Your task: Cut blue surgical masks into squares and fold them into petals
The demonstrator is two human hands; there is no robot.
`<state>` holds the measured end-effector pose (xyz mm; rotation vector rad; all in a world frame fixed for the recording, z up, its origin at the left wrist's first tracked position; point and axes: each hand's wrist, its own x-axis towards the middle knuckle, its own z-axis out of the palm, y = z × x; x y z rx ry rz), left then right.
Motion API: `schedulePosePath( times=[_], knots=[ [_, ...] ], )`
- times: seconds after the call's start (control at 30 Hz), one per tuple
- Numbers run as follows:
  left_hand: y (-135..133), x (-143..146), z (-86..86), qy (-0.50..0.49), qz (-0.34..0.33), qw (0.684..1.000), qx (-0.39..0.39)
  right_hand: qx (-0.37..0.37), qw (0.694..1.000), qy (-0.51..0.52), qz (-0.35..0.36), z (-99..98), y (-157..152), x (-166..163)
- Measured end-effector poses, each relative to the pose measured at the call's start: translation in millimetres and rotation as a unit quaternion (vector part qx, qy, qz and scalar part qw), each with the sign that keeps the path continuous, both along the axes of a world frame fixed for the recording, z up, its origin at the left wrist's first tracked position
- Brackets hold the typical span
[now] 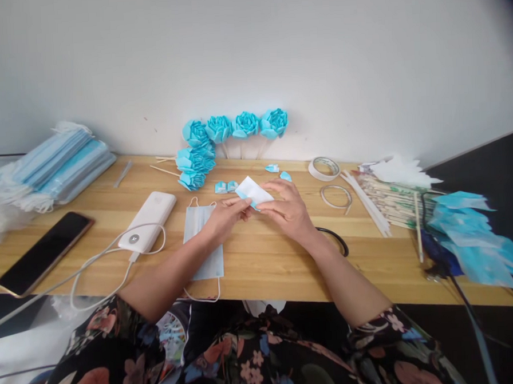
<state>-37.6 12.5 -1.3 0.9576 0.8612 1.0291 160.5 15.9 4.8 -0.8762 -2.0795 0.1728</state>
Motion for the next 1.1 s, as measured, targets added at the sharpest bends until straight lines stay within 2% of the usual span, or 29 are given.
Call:
schedulePosePath(
  times=[0.17, 0.27, 0.4, 0.67, 0.9, 1.1],
  knots=[
    [-0.6, 1.5, -3.0, 0.049, 0.017, 0.998, 0.025, -0.032, 0.999, 0.043, 0.007, 0.9, -2.5, 0.7],
    [-0.6, 2.1, -4.1, 0.059, 0.011, 0.998, 0.025, -0.076, 0.994, 0.082, -0.002, 0.9, -5.0, -0.2],
    [-0.5, 1.8, -5.5, 0.069, 0.002, 0.997, 0.030, -0.145, 0.981, 0.124, -0.023, 1.4, -6.9, -2.6],
    [-0.8, 0.1, -9.2, 0.083, -0.010, 0.995, 0.056, -0.248, 0.951, 0.185, -0.020, 3.1, -8.7, -5.7],
    [-2.5, 0.5, -5.9, 0.084, -0.027, 0.995, 0.045, -0.270, 0.941, 0.201, -0.038, 1.2, -8.3, -5.6],
    [-3.8, 0.3, -0.8, 0.115, -0.024, 0.990, 0.073, -0.273, 0.940, 0.201, -0.046, 0.0, -8.3, -5.7]
  ],
)
